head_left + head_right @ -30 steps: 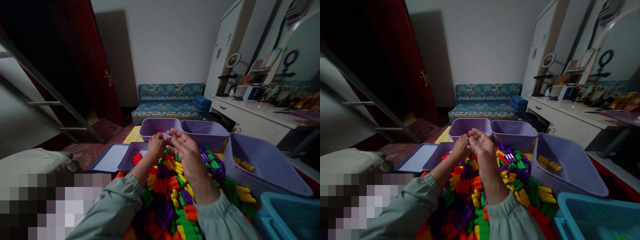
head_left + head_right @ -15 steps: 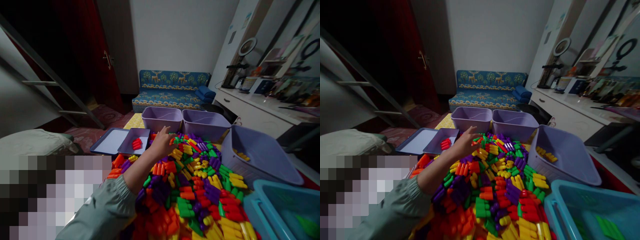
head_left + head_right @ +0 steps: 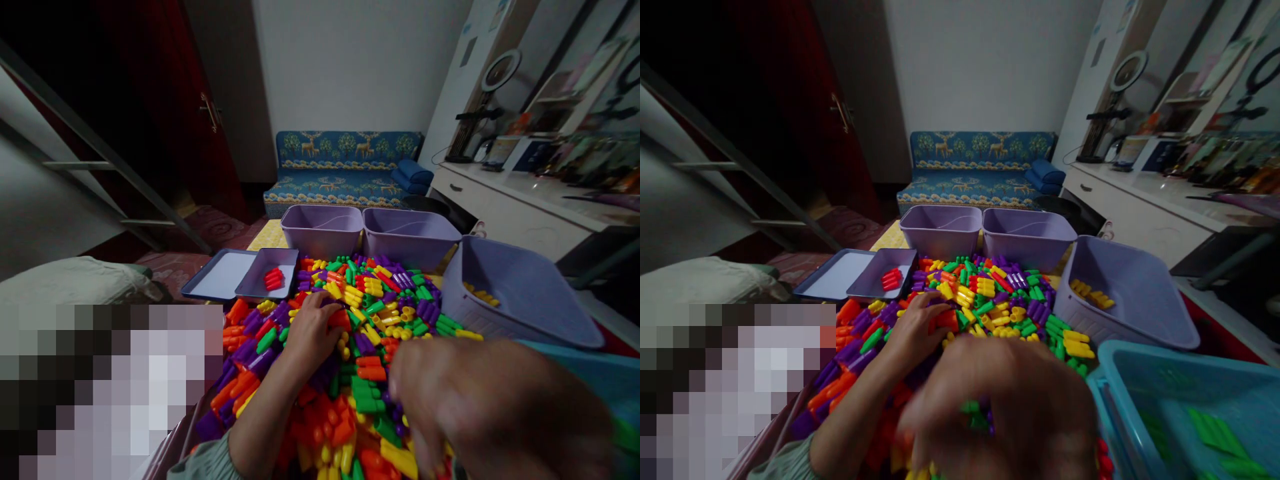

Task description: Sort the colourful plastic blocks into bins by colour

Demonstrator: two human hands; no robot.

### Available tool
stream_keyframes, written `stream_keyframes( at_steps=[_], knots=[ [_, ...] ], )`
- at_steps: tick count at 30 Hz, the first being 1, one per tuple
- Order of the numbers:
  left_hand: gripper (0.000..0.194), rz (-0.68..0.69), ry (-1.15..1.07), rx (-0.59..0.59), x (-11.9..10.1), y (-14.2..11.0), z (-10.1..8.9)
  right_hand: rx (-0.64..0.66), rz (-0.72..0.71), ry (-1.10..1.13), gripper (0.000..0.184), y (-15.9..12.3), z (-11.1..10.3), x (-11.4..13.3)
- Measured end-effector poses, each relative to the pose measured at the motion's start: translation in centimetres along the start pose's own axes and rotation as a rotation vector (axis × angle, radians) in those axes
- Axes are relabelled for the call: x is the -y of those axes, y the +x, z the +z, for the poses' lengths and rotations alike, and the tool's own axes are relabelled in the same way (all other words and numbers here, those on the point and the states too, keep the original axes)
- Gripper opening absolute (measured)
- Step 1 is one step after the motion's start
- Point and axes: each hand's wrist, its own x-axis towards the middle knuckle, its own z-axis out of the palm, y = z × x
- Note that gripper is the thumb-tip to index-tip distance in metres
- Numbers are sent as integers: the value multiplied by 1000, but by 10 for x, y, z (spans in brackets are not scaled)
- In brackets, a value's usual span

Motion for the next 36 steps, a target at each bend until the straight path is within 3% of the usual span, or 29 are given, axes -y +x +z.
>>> stream_keyframes(
  at_steps=[3, 5, 8, 10, 16, 23, 30, 36],
  knots=[
    [39, 28, 24, 23, 0, -4, -1, -93, 156, -205, 8, 28, -6, -39],
    [39, 35, 21, 36, 0, -5, -1, -75, 241, -384, 18, 38, -7, -70],
    [39, 25, -23, 2, 4, -6, 2, 2, 302, -552, 32, 37, -4, -106],
    [41, 18, -114, -64, 7, -5, 5, 26, 344, -573, 38, 32, 0, -118],
    [43, 49, -423, -255, 10, -2, 6, -46, 475, -436, 46, 26, 5, -124],
    [43, 30, -593, -212, 5, -4, 6, -52, 400, -361, 20, 29, 2, -125],
    [43, -34, -606, -209, 4, -3, 5, -176, 515, -26, 36, 28, 7, -125],
    [41, -54, -661, -213, 7, -3, 7, -215, 530, 34, 32, 30, 6, -129]
  ],
)
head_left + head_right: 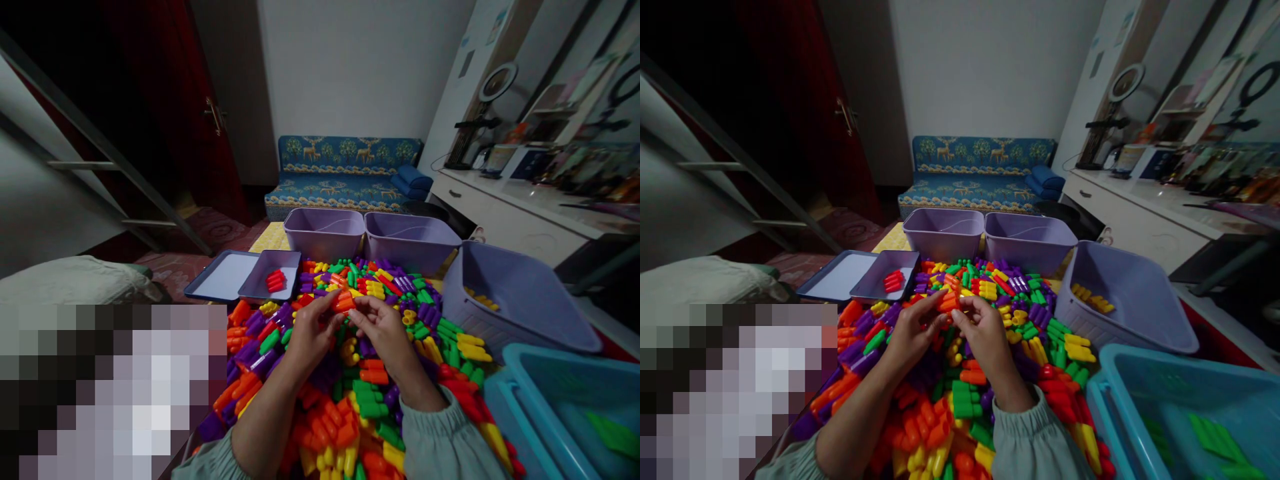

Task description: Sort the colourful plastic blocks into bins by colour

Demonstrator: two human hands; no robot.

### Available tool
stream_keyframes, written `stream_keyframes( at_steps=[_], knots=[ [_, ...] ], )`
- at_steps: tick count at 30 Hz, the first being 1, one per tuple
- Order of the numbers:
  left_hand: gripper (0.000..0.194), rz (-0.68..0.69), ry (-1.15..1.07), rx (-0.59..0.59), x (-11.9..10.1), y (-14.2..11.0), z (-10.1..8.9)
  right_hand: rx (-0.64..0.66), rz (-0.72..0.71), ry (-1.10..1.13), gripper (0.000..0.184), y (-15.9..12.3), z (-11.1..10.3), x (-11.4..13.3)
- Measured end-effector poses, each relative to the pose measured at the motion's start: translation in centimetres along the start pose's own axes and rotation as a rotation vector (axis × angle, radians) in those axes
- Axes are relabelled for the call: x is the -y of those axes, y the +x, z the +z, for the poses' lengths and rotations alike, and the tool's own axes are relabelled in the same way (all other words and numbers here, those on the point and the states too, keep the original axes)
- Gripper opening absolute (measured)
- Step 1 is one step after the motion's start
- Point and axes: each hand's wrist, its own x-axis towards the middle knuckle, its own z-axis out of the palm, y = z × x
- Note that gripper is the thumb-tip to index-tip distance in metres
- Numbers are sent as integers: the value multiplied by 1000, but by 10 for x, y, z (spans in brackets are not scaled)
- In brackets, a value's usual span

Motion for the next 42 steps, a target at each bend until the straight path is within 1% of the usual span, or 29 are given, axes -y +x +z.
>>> stream_keyframes(
  at_steps=[2, 4, 7, 9, 12, 13, 14, 15, 16, 17, 18, 20, 22, 23, 25, 27, 29, 31, 33, 35, 37, 39, 42],
  knots=[
    [41, -54, -76, -18, 0, 0, 1, -14, 14, 33, 32, 2, 1, 4],
    [44, -135, -236, -34, -4, 3, 1, -26, 25, 58, 32, 6, 3, 11],
    [48, -272, -507, -61, -19, 21, -3, -49, 18, 114, 34, 23, 10, 31],
    [49, -333, -649, -84, -36, 46, -10, -75, -15, 170, 35, 46, 17, 50],
    [50, -335, -831, -78, -60, 99, -25, -105, -25, 276, 22, 93, 29, 79],
    [50, -322, -865, -86, -64, 116, -30, -103, -30, 310, 21, 108, 33, 86],
    [51, -339, -862, -99, -66, 130, -35, -98, -47, 329, 21, 120, 36, 92],
    [52, -349, -832, -147, -64, 140, -39, -97, -65, 328, 22, 128, 37, 94],
    [54, -341, -784, -217, -60, 145, -42, -133, -68, 307, 24, 132, 38, 94],
    [57, -339, -713, -275, -52, 144, -44, -176, -57, 271, 25, 131, 37, 90],
    [59, -338, -626, -299, -42, 138, -44, -217, -35, 225, 27, 126, 34, 82],
    [56, -299, -452, -223, -17, 114, -40, -224, -20, 182, 31, 109, 25, 59],
    [51, -218, -288, -105, 5, 81, -31, -226, -27, 107, 31, 87, 12, 33],
    [48, -171, -199, -56, 12, 65, -26, -207, -99, -70, 27, 77, 6, 21],
    [43, -40, 7, -12, 18, 40, -16, -167, -171, -291, 20, 61, -4, 3],
    [44, 53, 174, 40, 16, 27, -9, -122, -216, -503, 19, 51, -8, -5],
    [51, 86, 292, 78, 14, 23, -4, -84, -260, -767, 29, 46, -6, -7],
    [58, 88, 383, 90, 15, 23, 0, -63, -288, -1032, 37, 43, -2, -4],
    [61, 101, 441, 105, 18, 23, 2, -56, -261, -1161, 36, 41, 1, 0],
    [62, 123, 447, 111, 21, 22, 3, -44, -218, -1202, 27, 38, 1, 4],
    [61, 120, 410, 84, 19, 20, 3, -25, -180, -1157, 19, 33, -4, 7],
    [60, 98, 351, 48, 12, 18, 1, 0, -144, -1001, 15, 27, -10, 9],
    [56, 71, 213, 41, -3, 15, -3, 45, -151, -678, 18, 15, -15, 7]
  ],
)
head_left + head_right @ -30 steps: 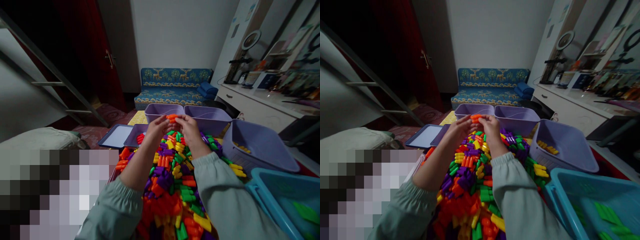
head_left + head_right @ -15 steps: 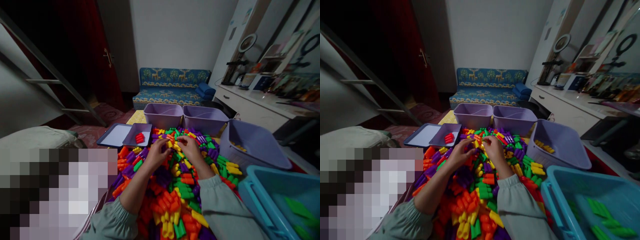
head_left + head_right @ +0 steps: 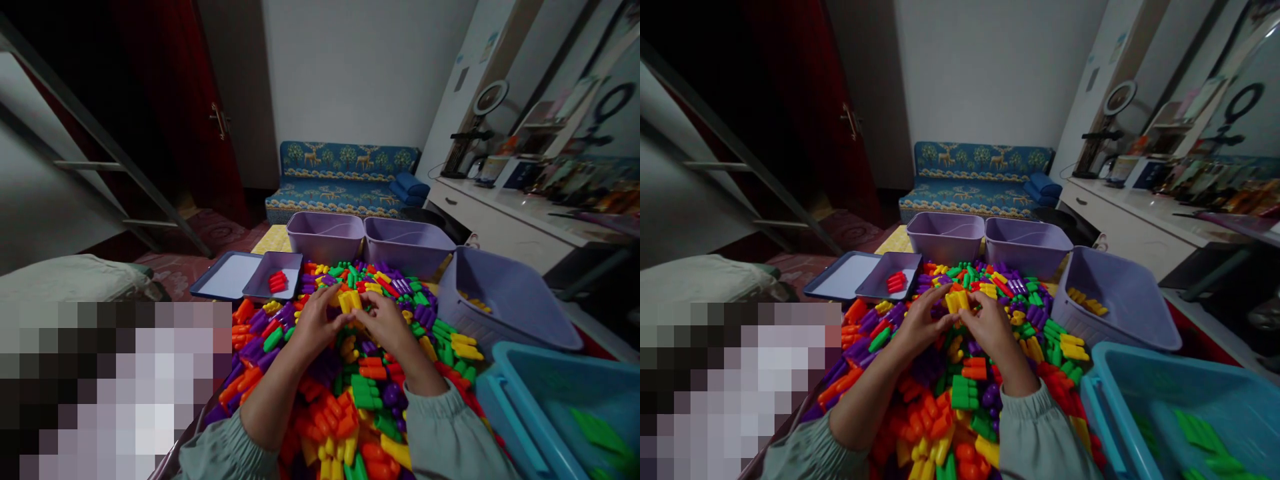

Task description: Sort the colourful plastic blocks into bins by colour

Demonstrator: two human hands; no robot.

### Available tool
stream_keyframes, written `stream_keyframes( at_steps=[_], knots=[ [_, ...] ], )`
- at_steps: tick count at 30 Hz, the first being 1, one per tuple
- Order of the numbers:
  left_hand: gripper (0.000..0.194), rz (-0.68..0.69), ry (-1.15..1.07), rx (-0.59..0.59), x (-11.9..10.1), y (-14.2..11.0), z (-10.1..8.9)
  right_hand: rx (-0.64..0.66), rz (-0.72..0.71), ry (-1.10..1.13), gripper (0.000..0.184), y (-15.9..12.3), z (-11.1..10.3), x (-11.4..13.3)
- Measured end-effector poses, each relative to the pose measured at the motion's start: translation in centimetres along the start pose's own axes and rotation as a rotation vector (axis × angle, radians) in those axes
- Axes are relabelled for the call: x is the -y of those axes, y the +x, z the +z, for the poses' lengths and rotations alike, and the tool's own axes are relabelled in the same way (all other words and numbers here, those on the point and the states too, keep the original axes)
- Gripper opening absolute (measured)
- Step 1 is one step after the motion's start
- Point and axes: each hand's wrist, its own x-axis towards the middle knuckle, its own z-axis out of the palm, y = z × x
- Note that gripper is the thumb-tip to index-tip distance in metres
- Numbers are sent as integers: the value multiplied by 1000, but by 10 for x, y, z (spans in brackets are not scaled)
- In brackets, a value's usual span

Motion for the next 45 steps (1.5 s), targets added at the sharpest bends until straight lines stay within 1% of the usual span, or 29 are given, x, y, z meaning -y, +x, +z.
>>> stream_keyframes(
  at_steps=[1, 3, 6, 8, 10, 13, 15, 17, 21, 23, 25, 27, 30, 32, 33, 36, 38, 39, 41, 43, 45],
  knots=[
    [52, -13, -64, 13, -4, -1, -2, 6, -24, 78, 19, -4, 0, 0],
    [43, -50, -175, 45, -10, -3, -5, 22, -74, 148, 16, -12, 2, 3],
    [34, -116, -234, 39, -11, -4, -6, 35, -121, 96, 8, -19, 4, 10],
    [35, -175, -312, 16, -8, -3, -5, 19, -135, 33, 8, -20, 2, 16],
    [41, -270, -469, -22, -4, -1, -6, 29, -116, 48, 9, -21, -3, 20],
    [49, -413, -680, -125, -1, 4, -14, 92, -37, 285, 11, -20, -12, 21],
    [50, -441, -733, -159, -1, 5, -21, 102, 6, 450, 15, -20, -15, 19],
    [52, -431, -749, -116, -4, 3, -25, 70, 46, 535, 18, -19, -14, 17],
    [57, -437, -789, 111, -14, -2, -25, 1, 136, 585, 25, -18, -5, 15],
    [58, -404, -772, 170, -17, -3, -23, -14, 140, 580, 25, -17, 0, 15],
    [54, -329, -713, 161, -17, -4, -22, -19, 101, 556, 23, -17, 3, 15],
    [43, -272, -642, 129, -15, -3, -21, -18, 34, 503, 24, -18, 5, 17],
    [33, -252, -556, 125, -12, -3, -23, -50, -37, 386, 22, -20, 4, 22],
    [27, -217, -480, 114, -10, -3, -24, -81, -31, 358, 15, -22, 2, 24],
    [24, -193, -433, 96, -9, -3, -24, -86, -10, 386, 13, -22, 0, 25],
    [19, -163, -301, 45, -4, -2, -22, -95, 66, 547, 19, -21, -4, 20],
    [23, -191, -267, 27, 0, -2, -18, -100, 106, 577, 21, -18, -4, 13],
    [28, -217, -269, 19, 1, -1, -17, -86, 130, 568, 21, -17, -3, 9],
    [44, -286, -312, 0, 1, -1, -15, -17, 189, 552, 23, -15, 0, 2],
    [57, -358, -410, 7, -1, -2, -15, 44, 218, 564, 25, -15, 4, -1],
    [64, -433, -587, 51, -4, -2, -16, 66, 204, 584, 25, -15, 9, -1]
  ],
)
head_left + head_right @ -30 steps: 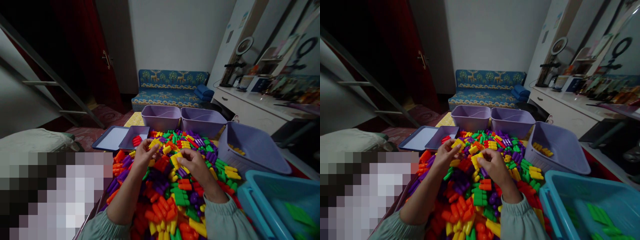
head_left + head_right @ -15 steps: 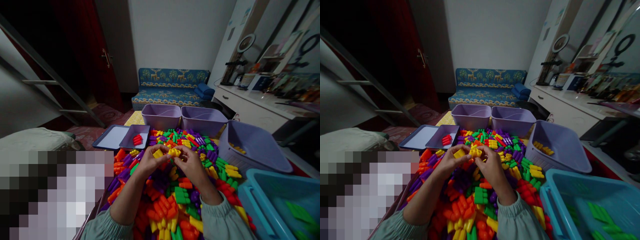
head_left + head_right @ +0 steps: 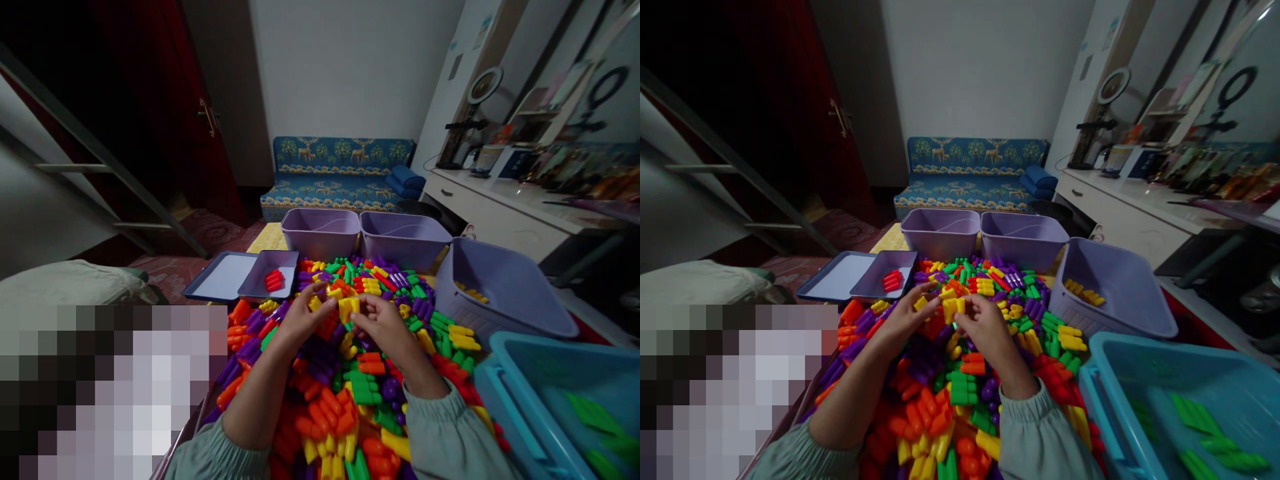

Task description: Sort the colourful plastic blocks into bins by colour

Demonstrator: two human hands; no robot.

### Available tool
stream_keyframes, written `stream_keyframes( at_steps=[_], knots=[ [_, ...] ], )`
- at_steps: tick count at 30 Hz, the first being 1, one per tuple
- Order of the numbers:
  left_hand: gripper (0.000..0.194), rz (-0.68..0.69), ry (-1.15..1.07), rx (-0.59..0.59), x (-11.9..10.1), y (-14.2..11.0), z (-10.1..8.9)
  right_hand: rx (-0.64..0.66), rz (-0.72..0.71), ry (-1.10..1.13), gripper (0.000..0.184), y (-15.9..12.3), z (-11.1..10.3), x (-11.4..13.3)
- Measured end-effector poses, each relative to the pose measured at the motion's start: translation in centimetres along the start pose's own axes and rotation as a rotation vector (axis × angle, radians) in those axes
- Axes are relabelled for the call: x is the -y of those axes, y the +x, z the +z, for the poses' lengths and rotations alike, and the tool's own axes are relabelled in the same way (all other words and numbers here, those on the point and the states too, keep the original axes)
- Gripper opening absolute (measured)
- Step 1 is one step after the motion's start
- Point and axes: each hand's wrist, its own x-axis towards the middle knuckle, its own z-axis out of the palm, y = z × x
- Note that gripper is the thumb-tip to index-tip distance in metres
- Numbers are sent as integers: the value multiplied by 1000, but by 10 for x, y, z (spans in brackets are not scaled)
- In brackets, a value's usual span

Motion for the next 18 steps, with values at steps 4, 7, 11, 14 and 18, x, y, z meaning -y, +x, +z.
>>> stream_keyframes(
  at_steps=[4, 7, 11, 14, 18],
  knots=[
    [58, -114, -397, 121, 2, 0, -2, 41, 12, 60, 26, 1, 7, 3],
    [60, -119, -489, 150, 10, 4, -6, 80, 60, 88, 25, 3, 6, 10],
    [54, -119, -443, 120, 19, 9, -8, 200, 96, -7, 30, 11, -2, 20],
    [52, -142, -388, 122, 22, 9, -7, 255, 36, -166, 26, 24, -11, 26],
    [52, -142, -346, 105, 23, 9, -7, 204, -8, -176, 24, 37, -17, 38]
  ],
)
